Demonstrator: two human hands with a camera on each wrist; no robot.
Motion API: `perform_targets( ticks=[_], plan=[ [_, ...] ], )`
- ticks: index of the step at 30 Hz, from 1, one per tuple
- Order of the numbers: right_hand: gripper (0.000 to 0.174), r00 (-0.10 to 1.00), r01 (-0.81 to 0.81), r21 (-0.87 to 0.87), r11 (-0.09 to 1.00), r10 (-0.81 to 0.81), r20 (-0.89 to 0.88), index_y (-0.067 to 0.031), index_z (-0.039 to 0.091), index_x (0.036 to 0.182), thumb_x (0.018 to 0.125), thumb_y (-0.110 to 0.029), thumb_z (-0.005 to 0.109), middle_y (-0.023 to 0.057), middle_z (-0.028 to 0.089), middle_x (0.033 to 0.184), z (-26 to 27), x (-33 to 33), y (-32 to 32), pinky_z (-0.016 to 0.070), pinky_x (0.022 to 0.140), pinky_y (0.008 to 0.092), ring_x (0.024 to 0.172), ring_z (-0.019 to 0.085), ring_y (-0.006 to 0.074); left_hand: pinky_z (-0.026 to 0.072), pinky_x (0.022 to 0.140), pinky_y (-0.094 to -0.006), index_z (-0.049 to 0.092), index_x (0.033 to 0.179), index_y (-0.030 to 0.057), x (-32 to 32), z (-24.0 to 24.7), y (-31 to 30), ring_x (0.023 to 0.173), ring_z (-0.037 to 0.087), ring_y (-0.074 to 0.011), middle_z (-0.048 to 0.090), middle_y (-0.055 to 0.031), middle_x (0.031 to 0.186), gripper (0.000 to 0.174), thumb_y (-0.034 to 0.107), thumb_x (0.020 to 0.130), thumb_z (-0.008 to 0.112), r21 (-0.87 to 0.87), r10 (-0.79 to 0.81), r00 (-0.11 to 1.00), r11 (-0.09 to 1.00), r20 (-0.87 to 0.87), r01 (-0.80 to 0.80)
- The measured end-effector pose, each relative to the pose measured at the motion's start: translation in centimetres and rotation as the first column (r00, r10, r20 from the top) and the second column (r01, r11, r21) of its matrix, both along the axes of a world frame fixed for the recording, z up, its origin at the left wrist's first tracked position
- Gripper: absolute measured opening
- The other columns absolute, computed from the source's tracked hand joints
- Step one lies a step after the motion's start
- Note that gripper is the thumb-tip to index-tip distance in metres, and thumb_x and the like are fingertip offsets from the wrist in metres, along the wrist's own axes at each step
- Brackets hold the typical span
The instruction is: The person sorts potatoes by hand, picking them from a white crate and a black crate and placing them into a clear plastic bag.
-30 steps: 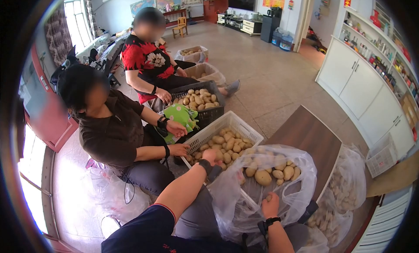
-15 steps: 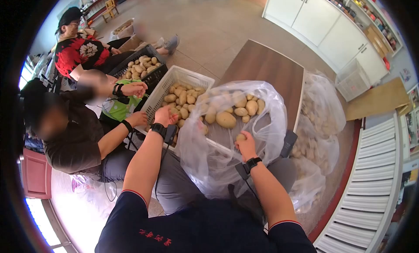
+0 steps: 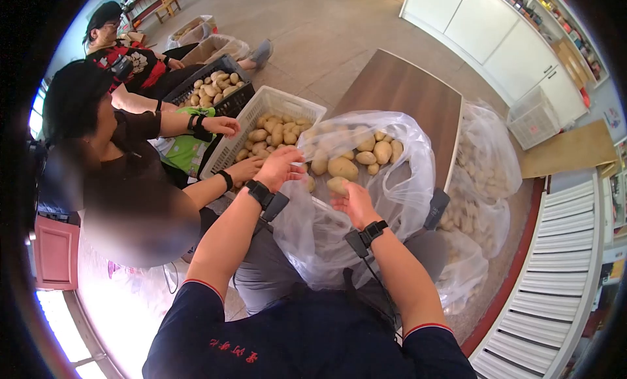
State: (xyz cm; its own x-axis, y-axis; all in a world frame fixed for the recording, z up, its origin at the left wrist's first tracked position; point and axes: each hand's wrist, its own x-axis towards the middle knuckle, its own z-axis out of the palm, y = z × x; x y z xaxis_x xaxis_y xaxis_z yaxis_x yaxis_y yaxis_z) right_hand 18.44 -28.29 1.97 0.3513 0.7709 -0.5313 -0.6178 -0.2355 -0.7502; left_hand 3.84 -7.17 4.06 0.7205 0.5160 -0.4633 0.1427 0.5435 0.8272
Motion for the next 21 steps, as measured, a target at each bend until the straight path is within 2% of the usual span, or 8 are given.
perform_targets(
  ticks=[4, 6, 7, 9, 13, 18, 19, 21],
  plan=[
    [0.036, 0.996, -0.038, -0.016, 0.999, 0.036, -0.080, -0.0053, 0.057, 0.107, 0.098, -0.039, 0.048, 0.0064, 0.058, 0.080, 0.6, -0.6, 1.2, 0.0497, 0.069, 0.0353, 0.074, 0.060, 0.0217, 0.0529, 0.069, -0.0332, 0.057, 0.115, 0.0082, 0.6, 0.8, -1.9, 0.080, 0.063, -0.0188, 0.060, -0.0060, 0.106, 0.033, 0.031, 0.092, 0.063, 0.067, -0.051, 0.998, 0.996, -0.034, 0.053],
    [0.034, 0.993, -0.046, -0.007, 0.999, 0.045, -0.108, -0.0068, 0.057, 0.102, 0.097, -0.040, 0.049, 0.0045, 0.055, 0.075, 1.0, -0.8, 1.8, 0.0488, 0.068, 0.0350, 0.071, 0.059, 0.0212, 0.0520, 0.069, -0.0321, 0.057, 0.119, 0.0075, 1.0, 1.3, -2.8, 0.081, 0.062, -0.0176, 0.061, -0.0041, 0.106, 0.037, 0.031, 0.091, 0.063, 0.137, -0.177, 0.978, 0.972, -0.114, 0.192],
    [0.037, 0.994, -0.054, -0.002, 0.999, 0.054, -0.095, -0.0066, 0.057, 0.099, 0.097, -0.043, 0.050, 0.0033, 0.053, 0.071, 1.1, -0.8, 2.1, 0.0495, 0.066, 0.0351, 0.068, 0.058, 0.0203, 0.0520, 0.069, -0.0321, 0.057, 0.119, 0.0075, 1.1, 1.5, -3.1, 0.081, 0.062, -0.0176, 0.061, -0.0041, 0.106, 0.037, 0.031, 0.091, 0.063, 0.140, -0.164, 0.979, 0.974, -0.118, 0.180],
    [0.040, 0.995, -0.063, 0.006, 0.998, 0.064, -0.081, -0.0065, 0.057, 0.096, 0.097, -0.046, 0.051, 0.0020, 0.050, 0.068, 1.5, -1.0, 2.6, 0.0502, 0.064, 0.0352, 0.065, 0.057, 0.0193, 0.0513, 0.067, -0.0302, 0.057, 0.121, 0.0074, 1.1, 1.7, -3.5, 0.080, 0.063, -0.0164, 0.062, -0.0041, 0.103, 0.039, 0.031, 0.091, 0.063, 0.124, -0.306, 0.949, 0.941, -0.082, 0.314],
    [0.047, 0.993, -0.104, -0.084, 0.991, 0.108, 0.047, -0.0096, 0.056, 0.095, 0.096, -0.056, 0.048, 0.0011, 0.048, 0.064, 1.5, -0.9, 3.3, 0.0469, 0.061, 0.0328, 0.060, 0.053, 0.0178, 0.0511, 0.066, -0.0291, 0.057, 0.120, 0.0076, 1.3, 1.7, -3.9, 0.077, 0.063, -0.0162, 0.063, -0.0056, 0.100, 0.037, 0.030, 0.092, 0.062, 0.053, -0.345, 0.939, 0.937, -0.004, 0.344],
    [0.049, 0.983, -0.083, -0.107, 0.991, 0.099, 0.157, -0.0095, 0.058, 0.094, 0.096, -0.058, 0.047, 0.0006, 0.052, 0.068, 1.1, -0.4, 3.9, 0.0473, 0.058, 0.0313, 0.058, 0.051, 0.0148, 0.0529, 0.065, -0.0300, 0.055, 0.120, 0.0084, 0.8, 1.4, -2.9, 0.074, 0.065, -0.0182, 0.065, -0.0083, 0.100, 0.033, 0.028, 0.094, 0.059, -0.051, -0.250, 0.968, 0.967, 0.030, 0.251],
    [0.050, 0.996, -0.048, -0.092, 0.995, 0.055, 0.075, -0.0098, 0.058, 0.097, 0.096, -0.059, 0.046, 0.0013, 0.054, 0.070, 1.1, 0.1, 4.1, 0.0472, 0.059, 0.0320, 0.059, 0.052, 0.0156, 0.0529, 0.065, -0.0300, 0.055, 0.120, 0.0084, 0.7, 1.2, -2.3, 0.074, 0.065, -0.0182, 0.065, -0.0083, 0.100, 0.033, 0.028, 0.094, 0.059, -0.046, -0.256, 0.966, 0.965, 0.034, 0.257],
    [0.054, 0.979, 0.069, 0.040, 0.997, -0.060, -0.196, -0.0103, 0.057, 0.106, 0.095, -0.061, 0.043, 0.0027, 0.057, 0.073, 2.4, 1.7, 4.2, 0.0464, 0.062, 0.0341, 0.062, 0.054, 0.0183, 0.0542, 0.066, -0.0340, 0.055, 0.118, 0.0087, 0.6, 0.5, -1.5, 0.077, 0.066, -0.0213, 0.065, -0.0082, 0.100, 0.031, 0.027, 0.094, 0.058, -0.134, -0.060, 0.995, 0.988, 0.082, 0.071]
  ],
)
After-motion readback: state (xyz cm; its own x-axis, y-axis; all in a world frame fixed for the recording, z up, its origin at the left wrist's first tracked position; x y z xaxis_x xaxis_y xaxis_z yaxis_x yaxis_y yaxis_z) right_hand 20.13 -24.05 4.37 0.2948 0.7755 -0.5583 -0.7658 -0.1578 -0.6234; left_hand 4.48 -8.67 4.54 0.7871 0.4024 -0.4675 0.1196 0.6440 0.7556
